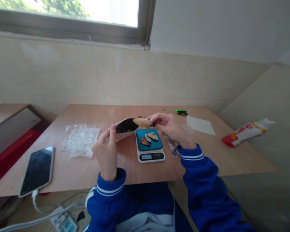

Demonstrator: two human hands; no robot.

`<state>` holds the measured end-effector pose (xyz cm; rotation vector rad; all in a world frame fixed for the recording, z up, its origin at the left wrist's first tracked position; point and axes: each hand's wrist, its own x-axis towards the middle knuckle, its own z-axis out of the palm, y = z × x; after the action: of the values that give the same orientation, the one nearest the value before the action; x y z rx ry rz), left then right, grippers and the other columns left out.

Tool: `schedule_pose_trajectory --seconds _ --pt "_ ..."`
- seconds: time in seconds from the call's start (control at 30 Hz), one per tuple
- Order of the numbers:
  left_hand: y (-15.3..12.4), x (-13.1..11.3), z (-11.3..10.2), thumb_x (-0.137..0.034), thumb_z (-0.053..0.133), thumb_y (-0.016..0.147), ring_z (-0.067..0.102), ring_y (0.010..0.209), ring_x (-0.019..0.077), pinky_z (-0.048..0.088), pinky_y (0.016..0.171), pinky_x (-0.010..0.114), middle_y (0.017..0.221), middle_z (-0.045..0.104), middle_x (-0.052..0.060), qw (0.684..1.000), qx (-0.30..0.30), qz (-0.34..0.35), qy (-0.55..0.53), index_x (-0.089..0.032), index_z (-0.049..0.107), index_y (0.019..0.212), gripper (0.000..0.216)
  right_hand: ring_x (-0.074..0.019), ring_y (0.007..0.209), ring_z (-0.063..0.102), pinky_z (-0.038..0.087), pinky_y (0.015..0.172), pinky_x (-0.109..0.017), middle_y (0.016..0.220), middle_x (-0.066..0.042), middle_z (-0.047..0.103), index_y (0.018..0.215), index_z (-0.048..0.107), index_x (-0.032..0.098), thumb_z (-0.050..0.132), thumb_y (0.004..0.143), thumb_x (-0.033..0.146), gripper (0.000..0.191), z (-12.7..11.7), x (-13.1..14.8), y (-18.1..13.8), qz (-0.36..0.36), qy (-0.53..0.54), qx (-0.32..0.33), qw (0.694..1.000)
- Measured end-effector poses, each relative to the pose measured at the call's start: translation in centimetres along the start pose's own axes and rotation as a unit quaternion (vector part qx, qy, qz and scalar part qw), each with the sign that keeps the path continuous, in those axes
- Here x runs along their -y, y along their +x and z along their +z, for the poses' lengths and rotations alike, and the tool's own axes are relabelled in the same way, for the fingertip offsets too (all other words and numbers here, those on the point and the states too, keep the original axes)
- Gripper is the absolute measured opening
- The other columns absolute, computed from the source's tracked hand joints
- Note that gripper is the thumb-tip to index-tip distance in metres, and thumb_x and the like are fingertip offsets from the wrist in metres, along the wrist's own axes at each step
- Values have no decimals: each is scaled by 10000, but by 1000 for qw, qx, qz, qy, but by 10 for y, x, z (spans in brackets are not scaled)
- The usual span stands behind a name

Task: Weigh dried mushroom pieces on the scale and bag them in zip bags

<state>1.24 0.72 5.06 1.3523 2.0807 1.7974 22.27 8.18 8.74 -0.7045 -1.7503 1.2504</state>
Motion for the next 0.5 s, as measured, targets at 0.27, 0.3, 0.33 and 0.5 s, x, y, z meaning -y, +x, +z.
schedule_pose_trajectory --seconds 0.27,0.3,0.33,0.5 --pt "25 -4 0 -417 563 873 592 603 135 398 581 250 623 687 4 1000 2 0 -11 -181 761 777 323 -205 936 669 530 873 -354 957 -65 715 913 698 169 705 761 263 179 -30 -34 -16 51 -131 -47 989" --pt "25 -4 0 -414 564 873 587 596 132 390 573 249 610 679 2 1000 1 1 -9 -177 758 767 325 -203 923 670 525 864 -350 951 -69 719 920 702 161 668 782 225 157 -27 -40 -14 56 -171 -29 983" --pt "24 -4 -1 -410 563 874 586 594 131 385 569 247 609 678 2 1000 1 3 -8 -175 758 766 324 -202 916 670 518 862 -349 952 -73 723 924 706 155 634 795 180 150 -23 -47 -10 55 -213 -11 975" --pt "21 -5 -4 -402 568 875 625 652 147 422 616 244 692 722 15 1000 14 2 -9 -186 773 829 301 -206 959 660 481 898 -344 986 -104 724 932 706 134 534 799 5 252 -1 -80 8 25 -366 74 927"
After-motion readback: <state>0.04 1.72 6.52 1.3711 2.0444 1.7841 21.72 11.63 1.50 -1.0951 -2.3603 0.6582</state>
